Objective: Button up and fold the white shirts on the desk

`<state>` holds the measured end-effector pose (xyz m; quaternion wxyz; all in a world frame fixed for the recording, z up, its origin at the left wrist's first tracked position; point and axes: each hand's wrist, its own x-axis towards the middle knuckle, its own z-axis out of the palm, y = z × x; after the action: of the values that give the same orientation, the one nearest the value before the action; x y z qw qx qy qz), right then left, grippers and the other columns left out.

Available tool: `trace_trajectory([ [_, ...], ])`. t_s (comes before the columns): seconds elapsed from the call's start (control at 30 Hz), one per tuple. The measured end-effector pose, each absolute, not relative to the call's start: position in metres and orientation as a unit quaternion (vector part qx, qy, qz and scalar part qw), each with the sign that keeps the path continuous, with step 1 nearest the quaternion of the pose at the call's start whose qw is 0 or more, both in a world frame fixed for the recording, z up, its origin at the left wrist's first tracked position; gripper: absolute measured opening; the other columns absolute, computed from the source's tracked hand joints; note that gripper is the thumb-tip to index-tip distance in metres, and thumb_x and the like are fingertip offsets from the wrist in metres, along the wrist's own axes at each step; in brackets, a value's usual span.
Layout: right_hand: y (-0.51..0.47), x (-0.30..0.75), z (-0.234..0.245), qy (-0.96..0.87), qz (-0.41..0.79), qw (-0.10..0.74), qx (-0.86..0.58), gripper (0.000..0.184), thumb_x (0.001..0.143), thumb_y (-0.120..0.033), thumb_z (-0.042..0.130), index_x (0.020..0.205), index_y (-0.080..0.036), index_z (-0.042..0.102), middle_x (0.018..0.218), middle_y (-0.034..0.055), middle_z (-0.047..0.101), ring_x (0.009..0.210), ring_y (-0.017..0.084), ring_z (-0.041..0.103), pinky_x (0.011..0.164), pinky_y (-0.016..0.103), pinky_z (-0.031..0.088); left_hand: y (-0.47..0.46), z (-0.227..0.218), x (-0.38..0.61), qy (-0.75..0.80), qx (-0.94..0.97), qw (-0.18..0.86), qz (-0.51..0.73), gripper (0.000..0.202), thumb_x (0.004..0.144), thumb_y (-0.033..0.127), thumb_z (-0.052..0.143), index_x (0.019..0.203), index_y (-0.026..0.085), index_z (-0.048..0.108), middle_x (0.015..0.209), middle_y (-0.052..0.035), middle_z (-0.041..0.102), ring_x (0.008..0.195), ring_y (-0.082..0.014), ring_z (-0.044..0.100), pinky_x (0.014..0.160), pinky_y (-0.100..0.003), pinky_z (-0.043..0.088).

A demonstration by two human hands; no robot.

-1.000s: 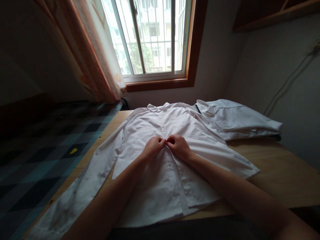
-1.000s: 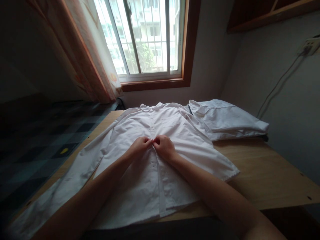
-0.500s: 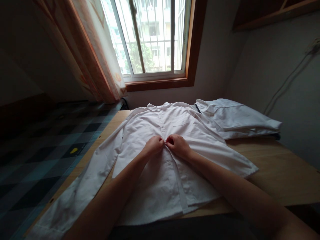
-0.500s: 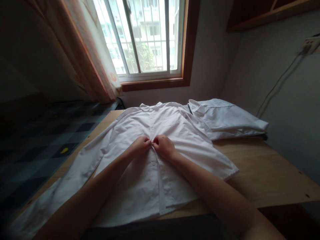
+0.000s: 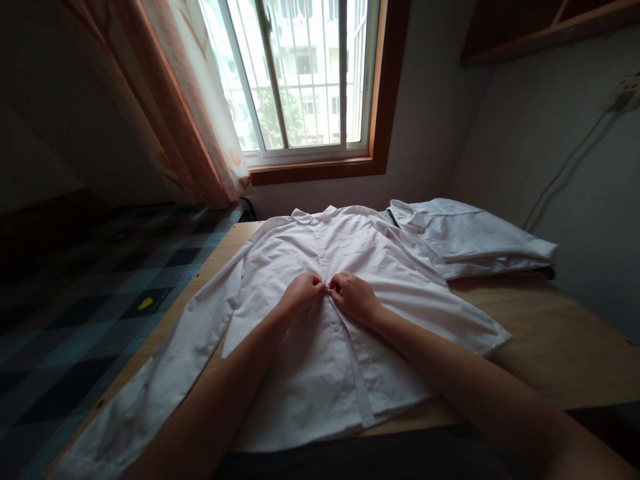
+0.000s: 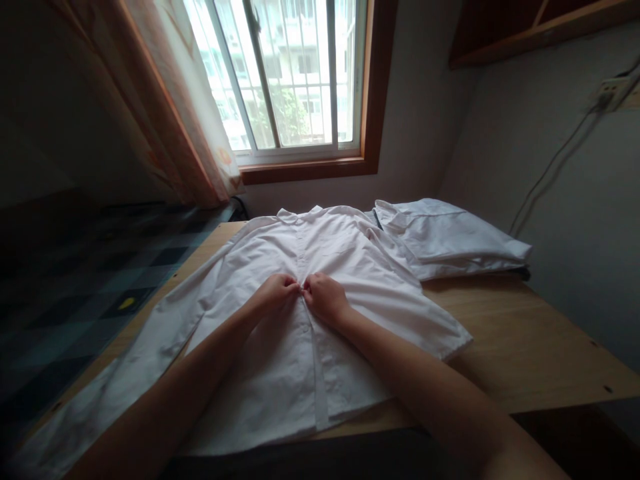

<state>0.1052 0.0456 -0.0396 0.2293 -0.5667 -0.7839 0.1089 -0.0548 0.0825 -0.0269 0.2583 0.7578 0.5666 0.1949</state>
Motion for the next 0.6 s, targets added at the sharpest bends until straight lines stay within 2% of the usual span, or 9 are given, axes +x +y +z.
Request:
trace_trajectory([
  [0.17, 0.042, 0.102, -0.038, -0.789, 0.086, 0.217, -0.568, 0.013, 0.096, -0.021, 0.056, 0.099, -0.016, 0.067, 0.101, 0.01, 0.069, 0.092, 0.02, 0.064, 0.079, 0.026, 0.044, 0.083, -0.025, -0.056, 0.563, 0.741, 0.306, 0.202, 0.027, 0.071, 0.038, 0.056, 0.056, 0.017, 0.063, 0.051, 0.0023, 0.055, 0.055, -0.0138, 0.048, 0.054, -0.026, 0.029],
  [0.4, 0.04, 0.103, -0.042, -0.799, 0.064, 0.214, -0.559, 0.011, 0.094, -0.019, 0.058, 0.101, -0.016, 0.066, 0.104, 0.0101, 0.069, 0.096, 0.02, 0.064, 0.079, 0.026, 0.043, 0.086, -0.023, -0.055, 0.57, 0.728, 0.326, 0.195, 0.021, 0.067, 0.03, 0.056, 0.051, 0.017, 0.057, 0.047, 0.0044, 0.05, 0.05, -0.0108, 0.042, 0.051, -0.025, 0.027],
  [0.5, 0.045, 0.107, -0.04, -0.794, 0.092, 0.224, -0.557, 0.013, 0.096, -0.025, 0.056, 0.098, -0.017, 0.067, 0.101, 0.0085, 0.07, 0.092, 0.019, 0.064, 0.075, 0.025, 0.042, 0.086, -0.024, -0.055, 0.574, 0.727, 0.323, 0.195, 0.023, 0.068, 0.031, 0.057, 0.049, 0.017, 0.055, 0.045, 0.0046, 0.047, 0.049, -0.0107, 0.041, 0.051, -0.025, 0.026],
  [0.6, 0.051, 0.108, -0.034, -0.779, 0.119, 0.21, -0.578, 0.025, 0.101, -0.033, 0.049, 0.094, -0.018, 0.068, 0.099, 0.0082, 0.072, 0.09, 0.02, 0.065, 0.07, 0.026, 0.04, 0.085, -0.025, -0.054, 0.561, 0.728, 0.331, 0.212, 0.025, 0.07, 0.034, 0.056, 0.052, 0.017, 0.057, 0.049, 0.0038, 0.051, 0.052, -0.0115, 0.043, 0.052, -0.025, 0.028],
])
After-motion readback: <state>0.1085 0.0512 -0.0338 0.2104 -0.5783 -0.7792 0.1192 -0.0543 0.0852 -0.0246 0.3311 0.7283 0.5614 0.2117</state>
